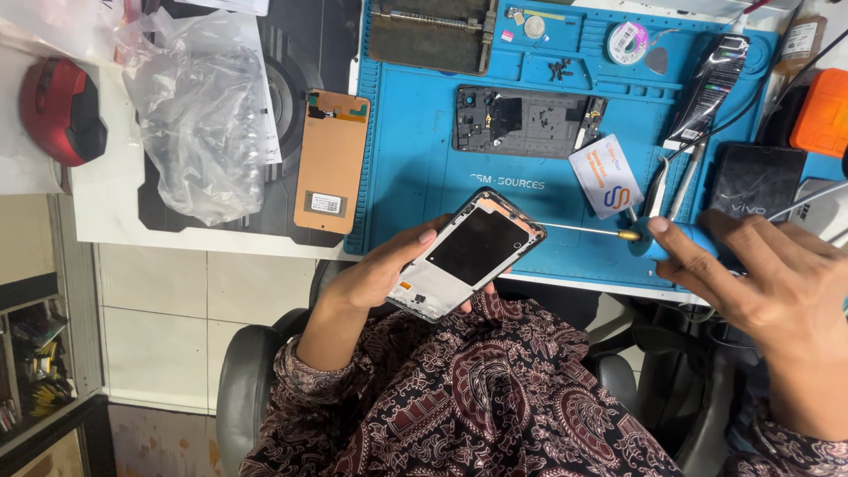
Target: The person works on a disassembled smartphone at a repair bench. They hold the cracked phone, pry at its edge with a card, separate the broken screen from the frame, set the screen aside, and use a blue electric screwdriver on the phone frame for the rest of the episode.
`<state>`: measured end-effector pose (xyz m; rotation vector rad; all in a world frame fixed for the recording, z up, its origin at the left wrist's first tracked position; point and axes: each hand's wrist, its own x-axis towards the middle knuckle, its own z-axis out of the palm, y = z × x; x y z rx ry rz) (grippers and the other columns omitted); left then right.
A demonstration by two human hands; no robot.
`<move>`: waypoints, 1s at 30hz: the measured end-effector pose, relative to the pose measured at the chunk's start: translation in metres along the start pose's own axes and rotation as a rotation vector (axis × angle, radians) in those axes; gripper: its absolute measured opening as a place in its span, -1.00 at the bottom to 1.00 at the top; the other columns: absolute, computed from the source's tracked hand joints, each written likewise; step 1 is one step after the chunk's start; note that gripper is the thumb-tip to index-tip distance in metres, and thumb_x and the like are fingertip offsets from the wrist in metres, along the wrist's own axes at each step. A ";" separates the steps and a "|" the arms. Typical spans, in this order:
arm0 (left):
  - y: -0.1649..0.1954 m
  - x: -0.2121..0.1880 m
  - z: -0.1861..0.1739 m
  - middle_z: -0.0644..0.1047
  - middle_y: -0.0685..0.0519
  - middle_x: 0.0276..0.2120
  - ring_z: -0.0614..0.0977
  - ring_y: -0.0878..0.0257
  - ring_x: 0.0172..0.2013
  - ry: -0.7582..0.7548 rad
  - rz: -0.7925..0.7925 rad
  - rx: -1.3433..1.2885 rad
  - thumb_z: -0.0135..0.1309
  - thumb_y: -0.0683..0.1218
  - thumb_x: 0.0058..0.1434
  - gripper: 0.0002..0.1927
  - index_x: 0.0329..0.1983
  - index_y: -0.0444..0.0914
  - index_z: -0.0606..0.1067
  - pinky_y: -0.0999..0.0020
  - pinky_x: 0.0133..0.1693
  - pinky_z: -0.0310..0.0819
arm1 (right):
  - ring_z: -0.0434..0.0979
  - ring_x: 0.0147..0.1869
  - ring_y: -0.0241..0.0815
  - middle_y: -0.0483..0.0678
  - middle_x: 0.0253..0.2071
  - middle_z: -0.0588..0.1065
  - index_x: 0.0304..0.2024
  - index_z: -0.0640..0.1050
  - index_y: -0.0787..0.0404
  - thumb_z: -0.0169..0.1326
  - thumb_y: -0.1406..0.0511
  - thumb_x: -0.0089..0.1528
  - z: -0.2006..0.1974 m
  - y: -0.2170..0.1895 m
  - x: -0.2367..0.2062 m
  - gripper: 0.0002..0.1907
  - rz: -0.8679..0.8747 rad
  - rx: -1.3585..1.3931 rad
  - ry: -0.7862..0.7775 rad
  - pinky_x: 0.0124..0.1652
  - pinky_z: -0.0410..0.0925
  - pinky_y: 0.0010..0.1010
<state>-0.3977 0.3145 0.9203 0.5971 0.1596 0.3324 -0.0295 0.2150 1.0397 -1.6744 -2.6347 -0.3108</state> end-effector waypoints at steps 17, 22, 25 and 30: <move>0.000 0.005 0.004 0.54 -0.22 0.11 0.66 0.11 -0.02 0.004 -0.012 0.022 -0.34 0.16 0.60 -0.35 0.56 -0.35 0.07 0.18 0.05 0.59 | 0.39 -0.43 -0.24 -0.13 -0.33 0.43 0.19 0.62 -0.12 0.42 0.12 0.09 0.000 -0.009 0.014 -0.41 0.006 0.009 0.071 -0.43 0.31 -0.39; -0.001 0.007 0.009 0.54 -0.21 0.08 0.66 0.11 -0.06 0.041 -0.021 0.040 -0.34 0.16 0.59 -0.34 0.54 -0.37 0.08 0.17 0.03 0.59 | 0.40 -0.44 -0.27 -0.15 -0.33 0.44 0.18 0.63 -0.12 0.42 0.13 0.09 -0.003 -0.011 0.019 -0.42 0.011 -0.006 0.067 -0.45 0.31 -0.41; 0.000 0.008 0.010 0.54 -0.22 0.07 0.66 0.12 -0.07 0.061 -0.038 0.067 -0.34 0.17 0.58 -0.33 0.54 -0.38 0.09 0.17 0.03 0.59 | 0.41 -0.42 -0.26 -0.14 -0.32 0.44 0.19 0.62 -0.12 0.41 0.14 0.10 -0.005 -0.012 0.020 -0.42 0.016 0.012 0.055 -0.42 0.32 -0.40; 0.001 0.007 0.011 0.55 -0.22 0.07 0.66 0.13 -0.06 0.063 -0.034 0.059 -0.34 0.18 0.57 -0.35 0.51 -0.36 0.10 0.20 0.02 0.59 | 0.40 -0.40 -0.27 -0.14 -0.29 0.45 0.21 0.61 -0.13 0.42 0.15 0.13 -0.007 -0.017 0.019 -0.42 0.045 0.000 0.056 -0.41 0.30 -0.42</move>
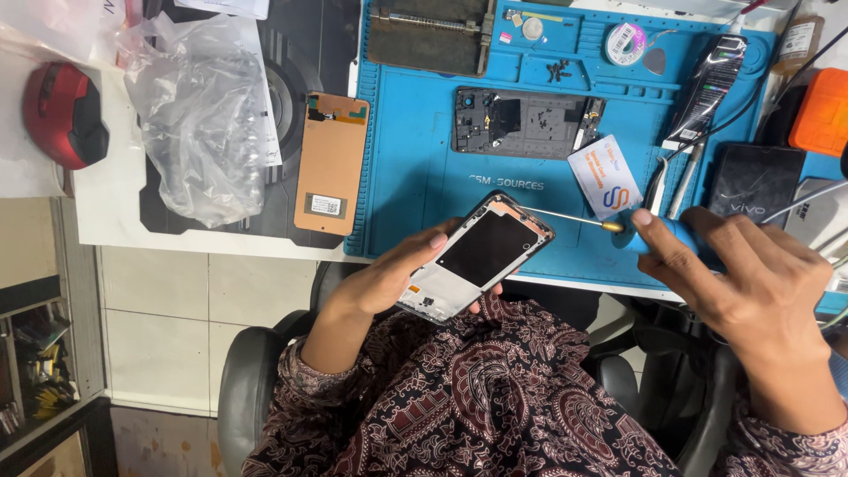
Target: The person works on a disassembled smartphone at a repair bench. They hold the cracked phone, pry at its edge with a card, separate the broken screen from the frame, set the screen aside, and use a blue electric screwdriver on the phone frame for the rest of the episode.
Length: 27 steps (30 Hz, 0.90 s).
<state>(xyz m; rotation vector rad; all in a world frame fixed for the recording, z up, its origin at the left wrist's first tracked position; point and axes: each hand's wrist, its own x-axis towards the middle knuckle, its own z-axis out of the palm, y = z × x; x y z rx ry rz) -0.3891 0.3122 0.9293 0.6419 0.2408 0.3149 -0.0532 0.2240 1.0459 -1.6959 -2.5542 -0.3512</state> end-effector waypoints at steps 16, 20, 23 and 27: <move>-0.006 -0.001 -0.001 0.55 -0.13 0.06 0.63 0.23 -0.09 0.006 -0.009 0.138 -0.36 0.19 0.60 -0.33 0.54 -0.36 0.14 0.28 0.02 0.57 | 0.39 -0.40 -0.25 -0.15 -0.33 0.42 0.24 0.61 -0.14 0.41 0.15 0.10 0.000 -0.003 -0.003 -0.39 0.007 -0.006 -0.028 -0.42 0.28 -0.40; -0.009 -0.003 -0.005 0.56 -0.11 0.05 0.63 0.26 -0.11 0.003 -0.047 0.140 -0.39 0.17 0.59 -0.35 0.56 -0.32 0.10 0.30 0.00 0.57 | 0.39 -0.41 -0.25 -0.15 -0.35 0.42 0.22 0.62 -0.14 0.40 0.15 0.11 -0.001 -0.004 -0.003 -0.40 -0.005 -0.006 -0.016 -0.43 0.28 -0.41; -0.009 -0.003 -0.007 0.54 -0.10 0.07 0.63 0.25 -0.10 0.046 -0.087 0.136 -0.37 0.16 0.56 -0.35 0.56 -0.30 0.09 0.30 -0.03 0.57 | 0.39 -0.44 -0.26 -0.16 -0.37 0.42 0.20 0.62 -0.14 0.40 0.15 0.09 -0.001 -0.003 -0.004 -0.40 -0.004 -0.019 -0.025 -0.46 0.27 -0.42; -0.006 -0.002 -0.008 0.56 -0.15 0.07 0.65 0.21 -0.10 -0.020 -0.043 0.113 -0.37 0.17 0.58 -0.36 0.54 -0.33 0.10 0.28 -0.02 0.60 | 0.39 -0.45 -0.26 -0.15 -0.37 0.44 0.21 0.62 -0.13 0.39 0.14 0.08 0.000 -0.002 -0.007 -0.40 -0.004 -0.021 -0.044 -0.47 0.27 -0.41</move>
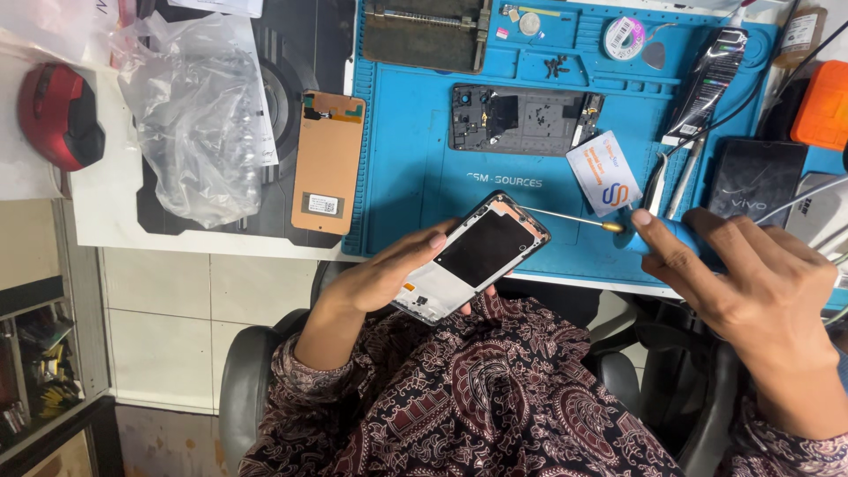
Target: The person works on a disassembled smartphone at a repair bench. They hold the cracked phone, pry at its edge with a card, separate the broken screen from the frame, set the screen aside, and use a blue electric screwdriver on the phone frame for the rest of the episode.
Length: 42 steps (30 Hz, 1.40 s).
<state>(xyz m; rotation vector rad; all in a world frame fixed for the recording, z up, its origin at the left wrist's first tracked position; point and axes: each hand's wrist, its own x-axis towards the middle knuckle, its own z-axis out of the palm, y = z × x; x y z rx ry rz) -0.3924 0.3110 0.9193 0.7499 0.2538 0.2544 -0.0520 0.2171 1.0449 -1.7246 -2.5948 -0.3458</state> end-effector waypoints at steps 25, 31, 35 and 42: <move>-0.001 0.000 -0.010 0.58 -0.08 0.00 0.65 0.25 -0.14 -0.128 -0.188 0.182 -0.41 0.24 0.55 -0.28 0.55 -0.36 0.12 0.32 -0.06 0.62 | 0.52 -0.25 -0.29 -0.16 -0.14 0.58 0.39 0.49 -0.30 0.11 0.39 0.14 -0.011 0.014 0.002 -0.24 -0.140 -0.184 -0.086 -0.25 0.40 -0.44; 0.006 -0.003 -0.012 0.60 0.01 -0.04 0.67 0.29 -0.23 -0.160 -0.379 0.328 -0.59 0.48 0.36 -0.02 0.55 -0.32 0.11 0.35 -0.13 0.61 | 0.51 -0.19 -0.34 -0.31 -0.18 0.57 0.29 0.43 -0.45 0.09 0.30 0.04 -0.010 0.018 -0.002 -0.24 -0.210 -0.371 -0.219 -0.20 0.38 -0.51; 0.013 -0.004 -0.017 0.59 0.03 0.02 0.67 0.26 -0.25 -0.185 -0.533 0.390 -0.58 0.50 0.28 -0.02 0.56 -0.22 -0.03 0.25 -0.03 0.57 | 0.47 -0.21 -0.28 -0.28 -0.16 0.55 0.29 0.49 -0.45 0.12 0.30 0.08 -0.002 0.019 -0.005 -0.27 -0.214 -0.230 -0.127 -0.27 0.28 -0.44; 0.022 -0.004 -0.027 0.65 0.05 -0.05 0.69 0.26 -0.33 -0.216 -0.698 0.553 -0.65 0.54 0.23 0.02 0.57 -0.16 0.04 0.21 0.13 0.45 | 0.43 -0.26 -0.28 -0.24 -0.12 0.56 0.29 0.54 -0.44 0.14 0.30 0.05 0.001 0.016 -0.013 -0.26 -0.265 -0.198 -0.036 -0.33 0.20 -0.46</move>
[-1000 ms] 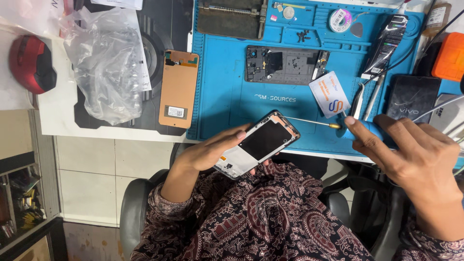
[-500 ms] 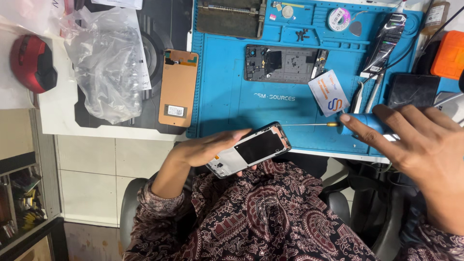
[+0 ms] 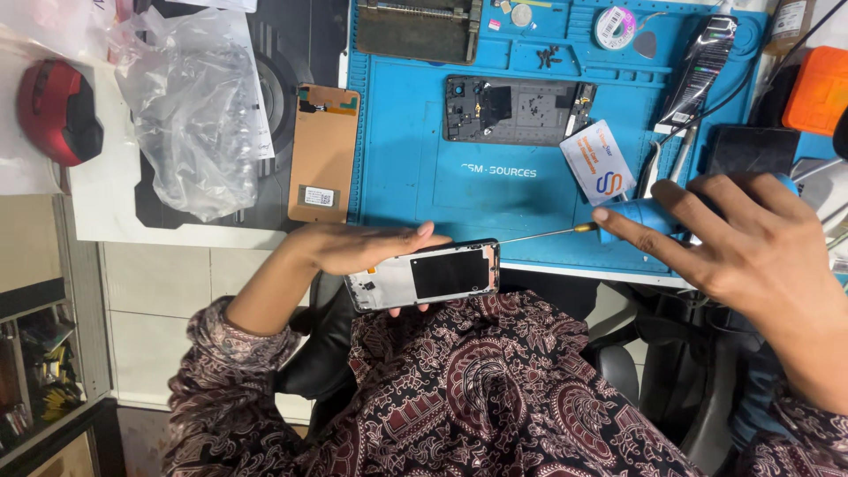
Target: The person works on a disassembled smartphone at a repair bench. They hold the cracked phone, pry at its edge with a card, separate the broken screen from the frame, set the screen aside, and use a blue electric screwdriver on the phone frame for the rest of the episode.
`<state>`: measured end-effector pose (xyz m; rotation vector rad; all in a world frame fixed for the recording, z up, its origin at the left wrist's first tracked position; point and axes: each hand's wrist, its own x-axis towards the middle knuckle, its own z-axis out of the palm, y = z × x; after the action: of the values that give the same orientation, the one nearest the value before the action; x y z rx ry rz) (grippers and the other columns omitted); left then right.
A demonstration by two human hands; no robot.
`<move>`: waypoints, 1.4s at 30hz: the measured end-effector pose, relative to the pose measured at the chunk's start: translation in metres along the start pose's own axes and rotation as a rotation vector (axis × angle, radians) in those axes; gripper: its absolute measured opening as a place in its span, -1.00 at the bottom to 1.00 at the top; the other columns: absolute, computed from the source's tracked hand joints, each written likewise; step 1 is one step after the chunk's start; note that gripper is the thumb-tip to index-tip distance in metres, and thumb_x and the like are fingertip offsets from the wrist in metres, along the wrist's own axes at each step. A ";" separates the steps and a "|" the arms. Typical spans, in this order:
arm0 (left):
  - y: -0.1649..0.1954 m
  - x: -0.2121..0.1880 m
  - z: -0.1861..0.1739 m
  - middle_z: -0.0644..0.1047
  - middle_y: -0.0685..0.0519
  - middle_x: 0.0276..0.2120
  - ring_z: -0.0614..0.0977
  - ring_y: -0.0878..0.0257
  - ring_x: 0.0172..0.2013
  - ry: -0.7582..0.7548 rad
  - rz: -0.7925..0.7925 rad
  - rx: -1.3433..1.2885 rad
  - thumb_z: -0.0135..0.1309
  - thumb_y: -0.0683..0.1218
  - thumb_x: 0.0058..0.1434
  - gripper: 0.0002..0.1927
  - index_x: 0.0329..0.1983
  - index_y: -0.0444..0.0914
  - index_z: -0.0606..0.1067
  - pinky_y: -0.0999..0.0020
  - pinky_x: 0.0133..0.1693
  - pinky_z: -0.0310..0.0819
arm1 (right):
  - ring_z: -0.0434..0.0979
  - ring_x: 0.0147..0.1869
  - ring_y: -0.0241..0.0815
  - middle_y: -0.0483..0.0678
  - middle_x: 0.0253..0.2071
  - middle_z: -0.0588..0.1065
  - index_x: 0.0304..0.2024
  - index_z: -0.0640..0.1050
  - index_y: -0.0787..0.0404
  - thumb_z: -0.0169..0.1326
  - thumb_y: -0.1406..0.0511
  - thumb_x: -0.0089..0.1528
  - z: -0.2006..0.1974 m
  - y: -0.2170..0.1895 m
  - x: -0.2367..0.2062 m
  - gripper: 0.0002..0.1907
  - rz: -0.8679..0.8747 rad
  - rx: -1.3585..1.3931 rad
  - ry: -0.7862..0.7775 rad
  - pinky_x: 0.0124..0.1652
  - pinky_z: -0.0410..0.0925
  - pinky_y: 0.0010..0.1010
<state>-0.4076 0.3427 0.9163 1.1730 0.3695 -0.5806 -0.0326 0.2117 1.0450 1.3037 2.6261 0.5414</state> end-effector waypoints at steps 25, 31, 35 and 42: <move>0.021 0.011 -0.004 -0.07 0.04 0.55 -0.13 0.16 0.54 0.007 -0.128 0.119 -0.80 0.66 0.01 0.17 0.55 -0.06 -0.01 0.10 0.43 -0.34 | 0.44 -0.29 -0.28 -0.23 -0.14 0.54 0.33 0.51 -0.37 0.13 0.32 0.07 -0.007 -0.016 0.017 -0.25 -0.039 0.056 0.030 -0.28 0.33 -0.45; 0.024 0.012 -0.003 -0.03 0.02 0.55 -0.08 0.14 0.54 -0.010 -0.084 0.054 -0.82 0.66 0.01 0.20 0.55 -0.10 0.02 0.07 0.43 -0.31 | 0.46 -0.28 -0.26 -0.21 -0.18 0.53 0.32 0.52 -0.35 0.12 0.32 0.04 -0.007 -0.020 0.025 -0.23 -0.028 0.100 0.042 -0.30 0.32 -0.45; 0.030 0.016 0.003 -0.07 0.05 0.54 -0.11 0.13 0.52 -0.033 -0.087 0.208 -0.84 0.68 -0.05 0.23 0.53 -0.05 0.13 0.06 0.42 -0.34 | 0.46 -0.29 -0.30 -0.20 -0.21 0.52 0.31 0.53 -0.29 0.15 0.33 0.06 -0.008 -0.018 0.029 -0.27 0.018 0.074 0.064 -0.33 0.30 -0.51; 0.022 0.013 -0.006 0.00 0.06 0.54 -0.06 0.14 0.51 -0.058 -0.034 0.097 -0.93 0.67 -0.12 0.28 0.55 -0.08 0.01 0.06 0.41 -0.27 | 0.42 -0.37 -0.23 -0.19 -0.33 0.50 0.24 0.57 -0.28 0.20 0.30 0.10 -0.003 -0.007 0.010 -0.36 0.075 0.209 0.059 -0.40 0.26 -0.40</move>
<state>-0.3841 0.3512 0.9238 1.2423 0.3155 -0.6672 -0.0447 0.2154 1.0456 1.4719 2.7525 0.3268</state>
